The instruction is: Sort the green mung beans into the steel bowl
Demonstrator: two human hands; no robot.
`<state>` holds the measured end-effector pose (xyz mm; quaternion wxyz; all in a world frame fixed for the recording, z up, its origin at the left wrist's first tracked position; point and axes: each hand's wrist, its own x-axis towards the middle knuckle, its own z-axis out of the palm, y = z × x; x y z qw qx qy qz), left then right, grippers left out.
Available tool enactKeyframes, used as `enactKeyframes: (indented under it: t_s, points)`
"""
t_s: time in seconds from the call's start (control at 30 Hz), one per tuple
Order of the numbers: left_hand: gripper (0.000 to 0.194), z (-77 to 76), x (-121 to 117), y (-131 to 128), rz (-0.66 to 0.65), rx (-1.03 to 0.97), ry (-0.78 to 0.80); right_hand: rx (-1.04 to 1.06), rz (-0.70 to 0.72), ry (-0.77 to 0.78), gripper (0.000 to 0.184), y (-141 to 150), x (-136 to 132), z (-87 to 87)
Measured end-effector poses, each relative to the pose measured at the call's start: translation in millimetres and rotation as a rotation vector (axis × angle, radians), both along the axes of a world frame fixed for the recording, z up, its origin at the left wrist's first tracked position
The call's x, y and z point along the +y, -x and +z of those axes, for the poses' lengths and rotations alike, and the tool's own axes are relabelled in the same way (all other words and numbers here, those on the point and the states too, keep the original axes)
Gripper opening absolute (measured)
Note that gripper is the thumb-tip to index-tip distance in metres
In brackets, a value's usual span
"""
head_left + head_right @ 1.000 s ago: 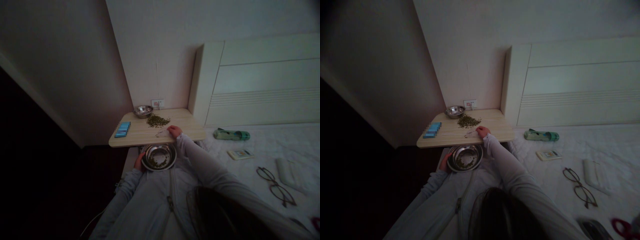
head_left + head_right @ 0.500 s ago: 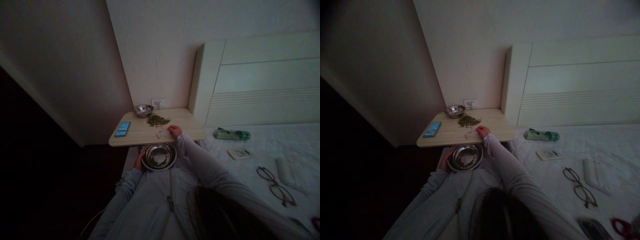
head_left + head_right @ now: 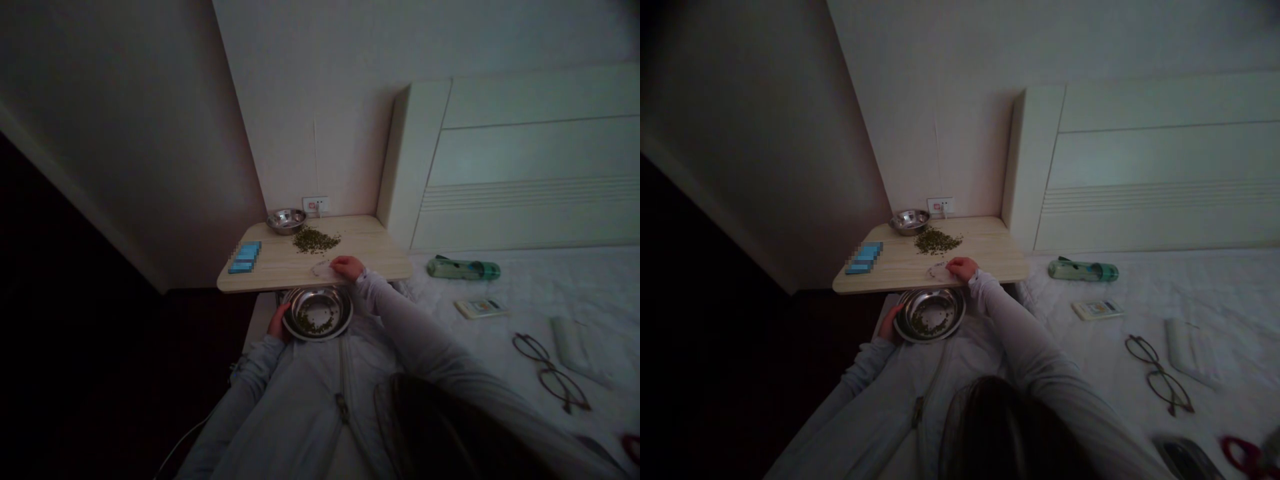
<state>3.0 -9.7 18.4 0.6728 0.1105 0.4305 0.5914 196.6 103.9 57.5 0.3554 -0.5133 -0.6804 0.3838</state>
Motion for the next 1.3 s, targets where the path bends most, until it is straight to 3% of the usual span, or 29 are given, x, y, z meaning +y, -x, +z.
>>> enactKeyframes:
  t_s: [0.27, 0.63, 0.93, 1.3]
  points:
    - [0.022, 5.7, -2.8, -3.4, -0.004, -0.003, -0.013, -0.120, -0.083, -0.068, 0.014, 0.0, -0.9, 1.8]
    - [0.017, 6.4, -2.4, -2.5, 0.006, 0.006, 0.015, -0.002, -0.076, -0.039, 0.012, -1.2, -1.0, 0.9]
    - [0.017, 4.0, -2.3, -2.1, 0.005, 0.010, -0.016, 0.063, -0.219, -0.098, 0.012, -3.8, 0.4, 1.0]
    - [0.017, 0.1, 0.6, -0.8, 0.012, 0.013, -0.008, 0.028, -0.111, -0.055, 0.013, -4.6, 4.0, -3.0]
